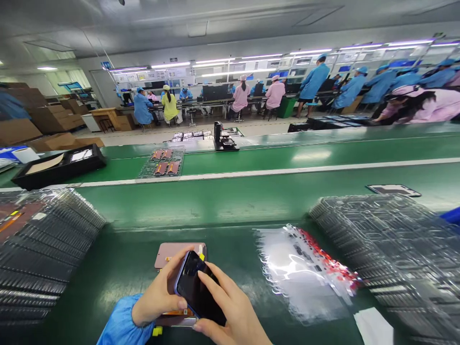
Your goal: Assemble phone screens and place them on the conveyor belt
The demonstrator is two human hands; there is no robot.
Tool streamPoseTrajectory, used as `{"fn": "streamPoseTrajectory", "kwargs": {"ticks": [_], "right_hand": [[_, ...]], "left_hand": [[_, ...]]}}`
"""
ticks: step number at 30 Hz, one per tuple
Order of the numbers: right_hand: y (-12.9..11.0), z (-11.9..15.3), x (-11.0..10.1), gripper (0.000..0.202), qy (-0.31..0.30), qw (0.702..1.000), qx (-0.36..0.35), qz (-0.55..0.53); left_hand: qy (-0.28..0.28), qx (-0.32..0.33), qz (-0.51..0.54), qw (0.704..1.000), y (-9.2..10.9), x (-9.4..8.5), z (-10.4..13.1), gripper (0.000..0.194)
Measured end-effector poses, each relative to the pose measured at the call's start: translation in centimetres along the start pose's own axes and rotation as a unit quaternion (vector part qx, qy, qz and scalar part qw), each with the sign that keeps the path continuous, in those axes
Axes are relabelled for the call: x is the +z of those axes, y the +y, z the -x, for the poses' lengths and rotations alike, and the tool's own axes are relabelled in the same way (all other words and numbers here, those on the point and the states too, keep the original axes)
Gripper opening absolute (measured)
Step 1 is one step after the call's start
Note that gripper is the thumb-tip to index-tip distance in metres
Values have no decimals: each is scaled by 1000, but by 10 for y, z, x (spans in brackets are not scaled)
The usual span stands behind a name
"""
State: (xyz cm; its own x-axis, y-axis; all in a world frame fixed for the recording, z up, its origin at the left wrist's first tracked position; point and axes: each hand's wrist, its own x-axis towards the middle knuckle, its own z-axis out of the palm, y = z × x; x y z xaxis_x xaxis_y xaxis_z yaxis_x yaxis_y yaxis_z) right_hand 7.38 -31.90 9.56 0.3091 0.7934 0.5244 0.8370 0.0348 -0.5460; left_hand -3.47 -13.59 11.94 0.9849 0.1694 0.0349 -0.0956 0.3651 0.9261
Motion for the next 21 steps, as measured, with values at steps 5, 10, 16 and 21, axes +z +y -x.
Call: {"fn": "streamPoseTrajectory", "kwargs": {"ticks": [5,10,16,21], "right_hand": [[-1,0,0,62,-1,1000,-20,21],[-2,0,0,61,-1,999,-36,34],[-3,-1,1,60,-1,998,-43,51],[-3,0,3,60,-2,997,-49,53]], "left_hand": [[-6,-10,22,1000,-2,-1,1,90],[-6,-3,22,1000,-1,0,1,90],[-11,5,27,1000,4,4,2,84],[-17,10,22,1000,7,6,3,82]]}}
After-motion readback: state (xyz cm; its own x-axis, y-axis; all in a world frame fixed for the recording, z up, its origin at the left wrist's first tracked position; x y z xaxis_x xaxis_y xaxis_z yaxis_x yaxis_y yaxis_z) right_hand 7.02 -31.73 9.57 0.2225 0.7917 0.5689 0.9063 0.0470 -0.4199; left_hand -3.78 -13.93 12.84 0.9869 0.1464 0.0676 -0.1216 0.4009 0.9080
